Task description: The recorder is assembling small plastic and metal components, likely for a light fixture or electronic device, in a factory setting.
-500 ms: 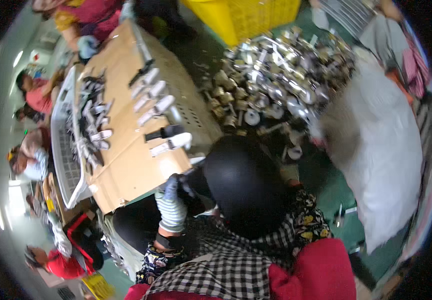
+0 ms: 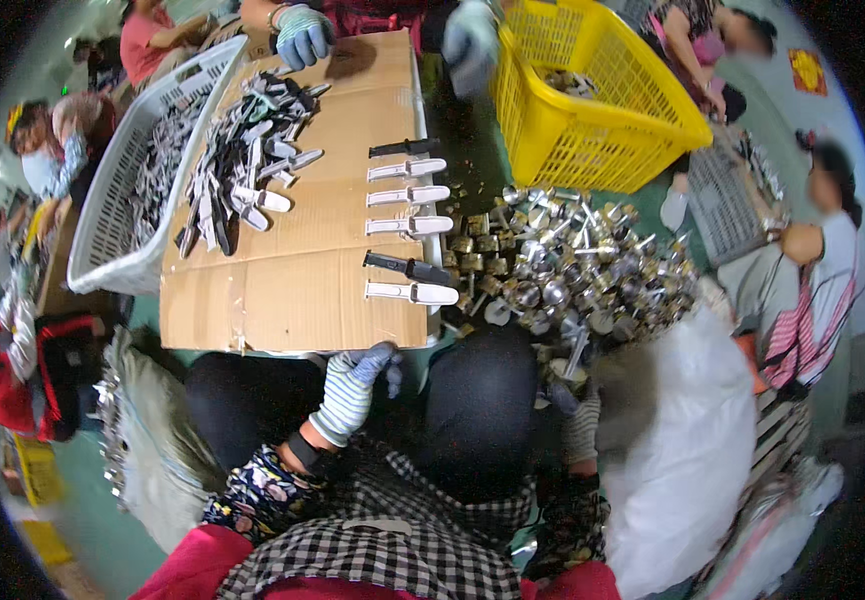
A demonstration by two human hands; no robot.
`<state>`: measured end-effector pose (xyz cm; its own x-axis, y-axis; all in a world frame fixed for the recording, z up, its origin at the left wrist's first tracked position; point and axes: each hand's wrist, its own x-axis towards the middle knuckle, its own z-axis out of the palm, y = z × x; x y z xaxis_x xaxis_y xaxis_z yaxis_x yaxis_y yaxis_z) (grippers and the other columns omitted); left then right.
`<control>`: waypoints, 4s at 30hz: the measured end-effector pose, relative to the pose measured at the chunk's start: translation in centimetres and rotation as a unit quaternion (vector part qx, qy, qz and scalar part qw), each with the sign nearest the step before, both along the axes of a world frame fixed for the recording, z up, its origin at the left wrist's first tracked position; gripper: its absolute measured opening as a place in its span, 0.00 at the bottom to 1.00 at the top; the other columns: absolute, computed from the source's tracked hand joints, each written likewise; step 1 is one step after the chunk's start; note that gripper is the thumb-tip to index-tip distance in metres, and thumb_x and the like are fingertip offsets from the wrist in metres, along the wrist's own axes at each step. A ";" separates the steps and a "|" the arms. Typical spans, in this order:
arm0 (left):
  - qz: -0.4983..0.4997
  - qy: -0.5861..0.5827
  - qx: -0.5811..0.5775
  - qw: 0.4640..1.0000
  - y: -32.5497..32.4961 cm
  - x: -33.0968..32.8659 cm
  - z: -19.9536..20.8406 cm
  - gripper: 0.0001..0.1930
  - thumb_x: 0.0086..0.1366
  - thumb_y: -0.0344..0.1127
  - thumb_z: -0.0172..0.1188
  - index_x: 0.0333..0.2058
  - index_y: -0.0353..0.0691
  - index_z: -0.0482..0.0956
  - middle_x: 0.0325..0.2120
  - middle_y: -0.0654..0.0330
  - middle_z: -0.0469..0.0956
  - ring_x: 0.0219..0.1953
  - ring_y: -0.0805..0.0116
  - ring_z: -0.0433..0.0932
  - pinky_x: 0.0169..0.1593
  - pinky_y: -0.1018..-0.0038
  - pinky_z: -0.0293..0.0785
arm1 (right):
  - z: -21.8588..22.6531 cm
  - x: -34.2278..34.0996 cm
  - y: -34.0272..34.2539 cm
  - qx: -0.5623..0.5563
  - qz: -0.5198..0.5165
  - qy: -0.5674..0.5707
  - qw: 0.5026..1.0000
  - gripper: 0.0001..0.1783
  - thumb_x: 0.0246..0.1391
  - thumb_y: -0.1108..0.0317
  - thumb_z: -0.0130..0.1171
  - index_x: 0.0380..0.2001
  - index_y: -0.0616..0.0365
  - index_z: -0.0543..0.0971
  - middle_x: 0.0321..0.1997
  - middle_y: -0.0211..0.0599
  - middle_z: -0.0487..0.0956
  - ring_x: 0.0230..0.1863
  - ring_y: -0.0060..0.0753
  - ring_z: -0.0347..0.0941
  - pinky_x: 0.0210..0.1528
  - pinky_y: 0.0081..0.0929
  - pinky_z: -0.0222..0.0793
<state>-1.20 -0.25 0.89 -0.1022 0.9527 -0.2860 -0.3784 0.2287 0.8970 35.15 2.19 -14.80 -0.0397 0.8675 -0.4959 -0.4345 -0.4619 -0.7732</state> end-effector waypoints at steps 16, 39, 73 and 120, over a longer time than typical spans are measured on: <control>-0.015 -0.060 0.047 0.997 -0.4 1.1 -2.7 0.16 0.64 0.43 0.54 0.45 0.38 0.70 0.36 0.60 0.71 0.39 0.74 0.69 0.43 0.75 0.69 | 25.6 -32.9 2.1 0.576 0.301 -0.568 0.505 0.38 0.37 0.55 0.63 0.54 0.56 0.66 0.51 0.42 0.69 0.49 0.44 0.66 0.55 0.40 0.60; 0.006 -0.088 0.027 0.996 0.3 1.5 -1.6 0.10 0.64 0.34 0.53 0.30 0.34 0.79 0.16 0.64 0.75 0.19 0.77 0.72 0.26 0.80 0.69 | 23.6 -21.8 6.1 0.587 0.201 -0.571 0.538 0.38 0.41 0.57 0.67 0.53 0.63 0.66 0.53 0.48 0.69 0.54 0.49 0.66 0.54 0.40 0.64; 0.036 -0.103 -0.034 0.993 0.1 2.0 1.6 0.13 0.65 0.36 0.53 0.25 0.34 0.76 0.13 0.64 0.71 0.14 0.80 0.66 0.19 0.82 0.61 | 22.5 -24.1 9.9 0.606 0.242 -0.594 0.471 0.36 0.40 0.62 0.65 0.55 0.59 0.66 0.55 0.48 0.67 0.56 0.52 0.63 0.57 0.44 0.59; -0.043 0.597 0.281 0.750 7.7 -5.7 6.4 0.49 0.40 0.57 0.69 0.55 0.30 0.61 0.38 0.46 0.75 0.43 0.47 0.72 0.52 0.60 0.64 | 24.2 -24.0 13.0 0.632 0.314 -0.442 0.553 0.20 0.41 0.68 0.63 0.41 0.59 0.76 0.44 0.44 0.76 0.44 0.48 0.72 0.47 0.37 0.68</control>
<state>-6.92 7.46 7.28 0.1023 0.9065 0.4097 0.7659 -0.3346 0.5491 11.12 15.23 9.38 -0.7579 0.4951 0.4248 0.3113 0.8467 -0.4315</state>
